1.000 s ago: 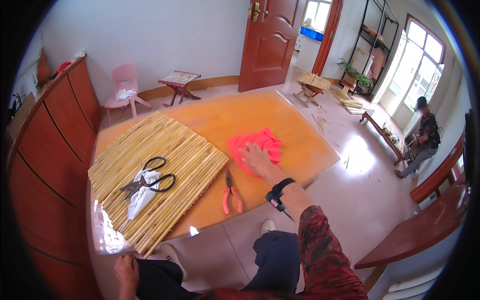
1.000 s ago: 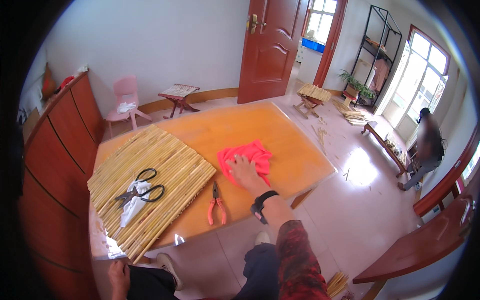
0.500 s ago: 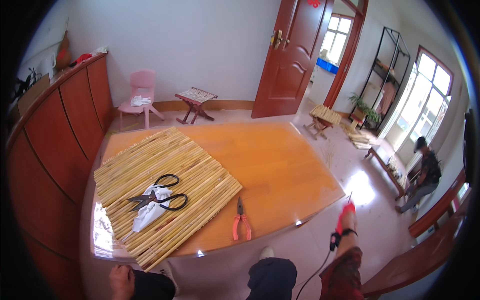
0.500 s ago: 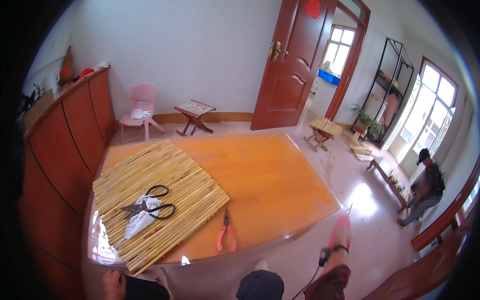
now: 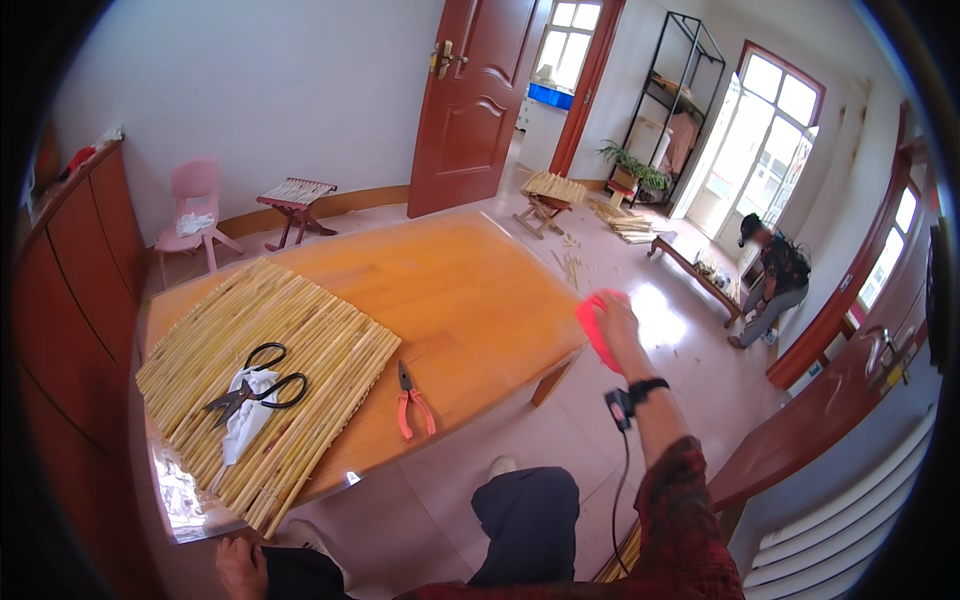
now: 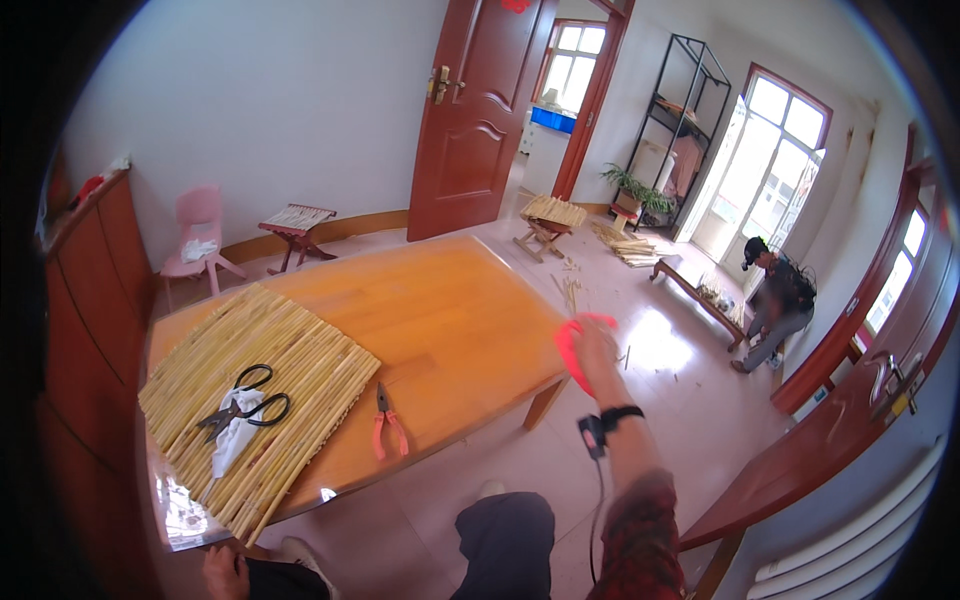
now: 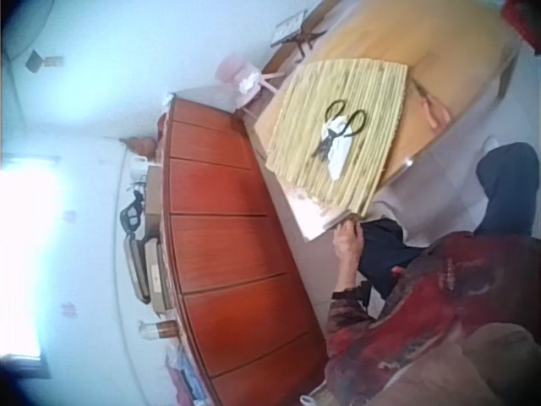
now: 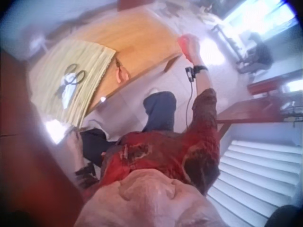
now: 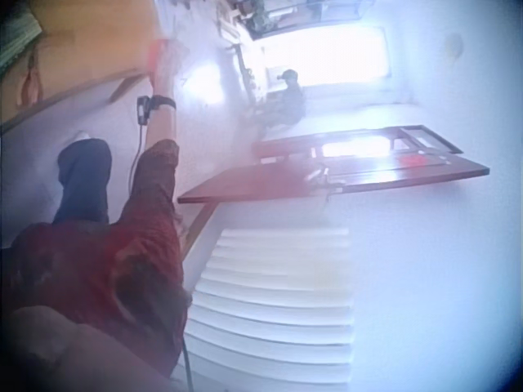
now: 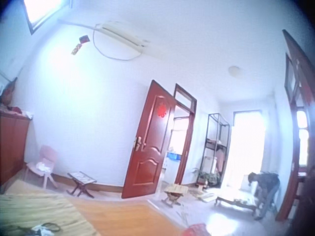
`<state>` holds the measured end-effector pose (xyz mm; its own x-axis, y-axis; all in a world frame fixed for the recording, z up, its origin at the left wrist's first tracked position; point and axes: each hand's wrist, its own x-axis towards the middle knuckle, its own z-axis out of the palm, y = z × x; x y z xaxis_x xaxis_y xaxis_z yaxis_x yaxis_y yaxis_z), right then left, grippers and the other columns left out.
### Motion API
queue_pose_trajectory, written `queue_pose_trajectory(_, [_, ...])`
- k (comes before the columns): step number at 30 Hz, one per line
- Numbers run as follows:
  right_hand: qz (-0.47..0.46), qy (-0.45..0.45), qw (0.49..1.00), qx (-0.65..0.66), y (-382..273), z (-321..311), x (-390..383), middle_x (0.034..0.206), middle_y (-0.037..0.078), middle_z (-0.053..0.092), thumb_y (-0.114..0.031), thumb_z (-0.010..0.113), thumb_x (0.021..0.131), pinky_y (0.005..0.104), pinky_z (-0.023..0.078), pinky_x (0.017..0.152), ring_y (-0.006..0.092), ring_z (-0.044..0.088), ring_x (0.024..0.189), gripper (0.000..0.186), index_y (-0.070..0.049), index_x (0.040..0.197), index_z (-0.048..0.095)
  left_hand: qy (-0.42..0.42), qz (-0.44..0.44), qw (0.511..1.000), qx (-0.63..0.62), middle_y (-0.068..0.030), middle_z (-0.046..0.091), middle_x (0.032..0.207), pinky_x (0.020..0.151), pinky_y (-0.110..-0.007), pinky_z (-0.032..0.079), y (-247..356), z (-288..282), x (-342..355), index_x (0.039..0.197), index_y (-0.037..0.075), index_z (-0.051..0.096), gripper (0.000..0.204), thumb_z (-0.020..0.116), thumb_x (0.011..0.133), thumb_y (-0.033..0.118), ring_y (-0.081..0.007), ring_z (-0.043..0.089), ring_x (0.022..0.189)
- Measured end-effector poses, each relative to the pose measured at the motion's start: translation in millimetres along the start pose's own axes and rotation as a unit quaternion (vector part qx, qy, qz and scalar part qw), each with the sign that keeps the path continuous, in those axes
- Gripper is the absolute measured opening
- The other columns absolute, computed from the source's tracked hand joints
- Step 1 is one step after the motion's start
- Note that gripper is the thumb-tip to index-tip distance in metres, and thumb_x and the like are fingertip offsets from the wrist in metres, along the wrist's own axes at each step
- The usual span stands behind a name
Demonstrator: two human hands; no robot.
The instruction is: The person weaves a bamboo mat by aligning thin wooden slats and sewing them together with white thread and a large needle. The person uses scissors to trim the excess thread and slat ends.
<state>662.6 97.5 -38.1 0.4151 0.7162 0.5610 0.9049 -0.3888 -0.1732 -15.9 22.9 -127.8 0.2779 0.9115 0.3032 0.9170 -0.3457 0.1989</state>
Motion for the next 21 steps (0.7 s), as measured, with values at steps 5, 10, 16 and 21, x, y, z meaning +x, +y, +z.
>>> queue_pose_trajectory(5, [0.008, -0.235, 0.970, -0.063, -85.5, 46.3, 7.8, 0.115, 0.015, 0.050, -0.022, 0.058, 0.080, 0.0465, 0.041, 0.087, 0.0332, 0.047, 0.110, 0.032, -0.015, 0.110, 0.057, 0.058, -0.023, 0.997, -0.035, -0.0136, 0.052, 0.070, 0.063, -0.044, 0.040, -9.1, 14.8, -8.9, 0.071, 0.005, 0.049, 0.011, 0.060, 0.072, 0.005, -0.0348, 0.050, 0.072])
queue_pose_trajectory(10, [-0.123, -0.183, 0.975, -0.024, -138.9, 69.8, -27.9, 0.115, 0.015, 0.050, -0.016, 0.058, 0.080, 0.0486, 0.040, 0.087, 0.0327, 0.047, 0.110, 0.030, -0.014, 0.110, 0.057, 0.059, -0.057, 0.995, -0.053, -0.0139, 0.053, 0.072, 0.063, -0.043, 0.041, -5.0, 1.8, -11.7, 0.072, 0.004, 0.049, 0.011, 0.060, 0.072, 0.005, -0.0349, 0.050, 0.072])
queue_pose_trajectory(16, [-0.216, -0.158, 0.946, 0.184, -188.2, 56.5, -88.4, 0.098, 0.017, 0.053, -0.010, 0.056, 0.079, 0.0440, 0.044, 0.076, 0.0362, 0.052, 0.094, 0.024, -0.010, 0.103, 0.057, 0.033, -0.053, 0.995, -0.076, -0.0134, 0.054, 0.071, 0.064, -0.043, 0.043, -10.1, -12.4, -16.3, 0.070, 0.004, 0.051, 0.011, 0.062, 0.071, 0.006, -0.0334, 0.052, 0.073])
queue_pose_trajectory(21, [-0.216, -0.176, 0.932, 0.230, -179.7, 42.0, -132.4, 0.092, 0.018, 0.057, -0.008, 0.055, 0.081, 0.0415, 0.044, 0.077, 0.0361, 0.055, 0.088, 0.022, -0.004, 0.102, 0.058, -0.158, 0.012, 0.983, -0.089, -0.0110, 0.062, 0.083, 0.073, -0.041, 0.046, -27.1, -8.9, 5.7, 0.087, 0.011, 0.062, 0.019, 0.063, 0.073, 0.024, -0.0305, 0.057, 0.083])
